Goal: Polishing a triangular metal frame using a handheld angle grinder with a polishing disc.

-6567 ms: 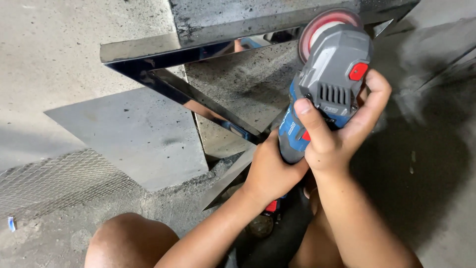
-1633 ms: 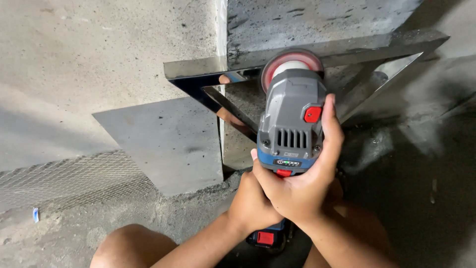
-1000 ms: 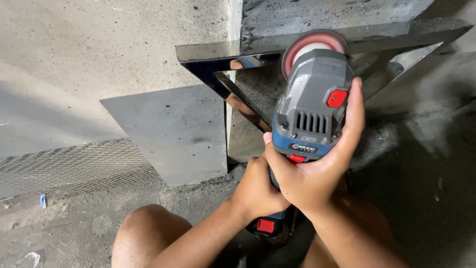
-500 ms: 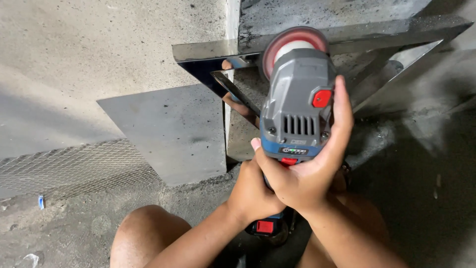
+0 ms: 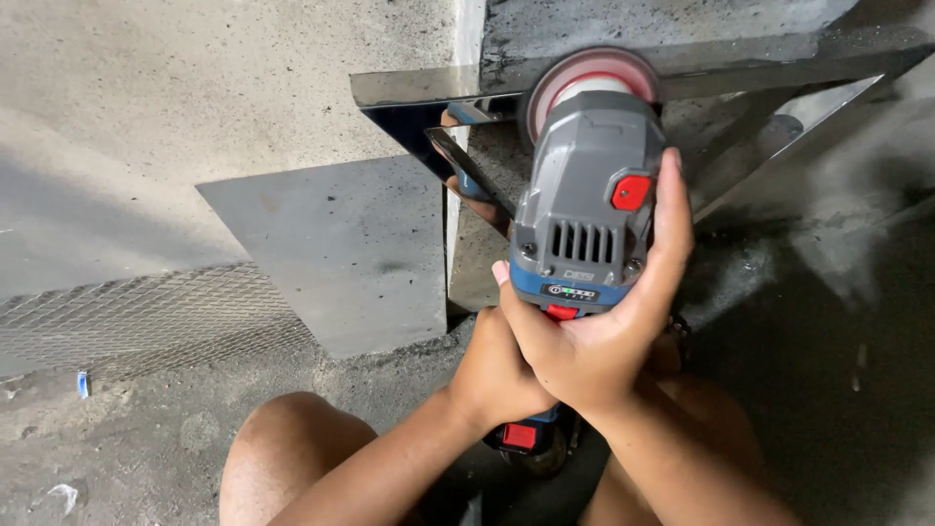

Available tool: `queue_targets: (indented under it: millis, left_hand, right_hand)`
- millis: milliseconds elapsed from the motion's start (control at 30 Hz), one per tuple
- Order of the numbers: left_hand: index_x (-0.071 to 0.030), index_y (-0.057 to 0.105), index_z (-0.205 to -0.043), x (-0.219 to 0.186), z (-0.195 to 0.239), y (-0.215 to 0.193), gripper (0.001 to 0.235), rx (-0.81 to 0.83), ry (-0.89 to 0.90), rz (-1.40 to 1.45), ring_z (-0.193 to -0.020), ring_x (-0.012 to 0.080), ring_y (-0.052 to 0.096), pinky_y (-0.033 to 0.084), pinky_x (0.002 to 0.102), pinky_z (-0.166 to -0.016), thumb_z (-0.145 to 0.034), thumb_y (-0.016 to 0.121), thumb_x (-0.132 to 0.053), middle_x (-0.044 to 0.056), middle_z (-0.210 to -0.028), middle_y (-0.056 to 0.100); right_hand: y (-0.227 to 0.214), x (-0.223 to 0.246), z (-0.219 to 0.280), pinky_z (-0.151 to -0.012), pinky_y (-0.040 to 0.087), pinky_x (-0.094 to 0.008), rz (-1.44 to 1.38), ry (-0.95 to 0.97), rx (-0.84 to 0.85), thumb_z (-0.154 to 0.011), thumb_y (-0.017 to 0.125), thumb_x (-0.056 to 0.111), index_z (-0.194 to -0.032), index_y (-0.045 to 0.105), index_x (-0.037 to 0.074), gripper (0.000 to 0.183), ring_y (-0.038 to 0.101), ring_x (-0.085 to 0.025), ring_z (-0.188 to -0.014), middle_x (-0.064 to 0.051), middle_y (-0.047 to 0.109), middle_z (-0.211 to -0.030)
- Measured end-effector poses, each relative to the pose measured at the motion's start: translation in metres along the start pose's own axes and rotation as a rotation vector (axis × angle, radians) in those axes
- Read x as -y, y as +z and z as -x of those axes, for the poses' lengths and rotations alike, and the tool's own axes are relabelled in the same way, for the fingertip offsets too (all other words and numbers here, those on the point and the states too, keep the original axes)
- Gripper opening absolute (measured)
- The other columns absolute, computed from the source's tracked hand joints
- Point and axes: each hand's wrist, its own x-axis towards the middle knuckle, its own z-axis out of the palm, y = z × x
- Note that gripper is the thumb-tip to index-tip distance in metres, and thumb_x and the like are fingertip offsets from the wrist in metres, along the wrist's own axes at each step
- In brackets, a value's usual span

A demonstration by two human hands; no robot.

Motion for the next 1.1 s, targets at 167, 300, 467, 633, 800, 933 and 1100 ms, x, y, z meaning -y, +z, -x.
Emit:
queue_targets:
  millis: [167,300,467,633,800,933,1100]
  left_hand:
    - [0.007,0.060,-0.109,0.004,0.003,-0.005,0.047,-0.032,-0.001,-0.004,-0.063,0.0274,0.074,0.059,0.037,-0.059,-0.067,0.072,-0.012,0.018,-0.083,0.077]
    - [0.006,0.060,-0.109,0.013,0.002,-0.011,0.047,-0.060,0.001,-0.010,-0.063,0.0269,0.073,0.059,0.037,-0.059,-0.067,0.072,-0.012,0.018,-0.083,0.077]
    - [0.006,0.061,-0.108,0.010,0.006,-0.019,0.046,-0.090,0.000,-0.025,-0.064,0.0262,0.073,0.059,0.036,-0.059,-0.067,0.072,-0.012,0.018,-0.084,0.077]
    - [0.006,0.061,-0.107,-0.004,0.006,-0.018,0.045,-0.105,0.018,-0.020,-0.065,0.0256,0.073,0.059,0.036,-0.060,-0.067,0.073,-0.011,0.018,-0.084,0.077]
    - [0.005,0.061,-0.107,-0.007,0.009,-0.010,0.044,-0.115,0.021,0.006,-0.066,0.0249,0.073,0.060,0.036,-0.060,-0.067,0.073,-0.011,0.018,-0.085,0.077]
    - [0.005,0.061,-0.106,-0.010,0.009,-0.002,0.044,-0.119,0.029,0.026,-0.066,0.0244,0.073,0.060,0.035,-0.060,-0.067,0.073,-0.011,0.018,-0.086,0.077]
    - [0.005,0.061,-0.106,-0.014,0.008,0.003,0.044,-0.091,0.027,0.041,-0.067,0.0241,0.073,0.060,0.035,-0.061,-0.068,0.073,-0.011,0.018,-0.086,0.077]
  right_hand:
    - [0.007,0.011,0.000,-0.135,0.043,-0.047,-0.055,-0.009,0.060,-0.084,0.084,0.002,-0.163,0.016,0.001,0.104,0.050,-0.040,-0.153,-0.025,0.034,-0.166]
    - [0.015,0.018,-0.001,-0.127,0.052,-0.043,-0.135,-0.005,0.103,-0.088,0.084,0.000,-0.162,0.017,0.002,0.100,0.058,-0.036,-0.144,-0.024,0.040,-0.161]
    - [0.019,0.018,-0.006,-0.123,0.057,-0.041,-0.257,-0.002,0.168,-0.087,0.083,-0.002,-0.163,0.018,0.005,0.100,0.062,-0.032,-0.140,-0.021,0.043,-0.158]
    - [0.017,0.016,-0.009,-0.123,0.055,-0.042,-0.279,-0.003,0.192,-0.083,0.084,-0.002,-0.160,0.020,0.002,0.100,0.061,-0.033,-0.140,-0.023,0.043,-0.158]
    - [0.009,0.008,-0.009,-0.128,0.054,-0.045,-0.242,-0.020,0.137,-0.087,0.081,0.003,-0.163,0.016,0.004,0.100,0.059,-0.036,-0.144,-0.023,0.040,-0.160]
    - [-0.002,0.005,-0.012,-0.138,0.042,-0.049,-0.115,-0.018,0.069,-0.085,0.083,0.005,-0.164,0.017,0.004,0.102,0.049,-0.039,-0.155,-0.022,0.035,-0.165]
    - [-0.007,0.001,-0.010,-0.139,0.038,-0.049,-0.012,-0.005,-0.003,-0.086,0.082,0.003,-0.163,0.018,0.004,0.101,0.046,-0.041,-0.155,-0.023,0.033,-0.166]
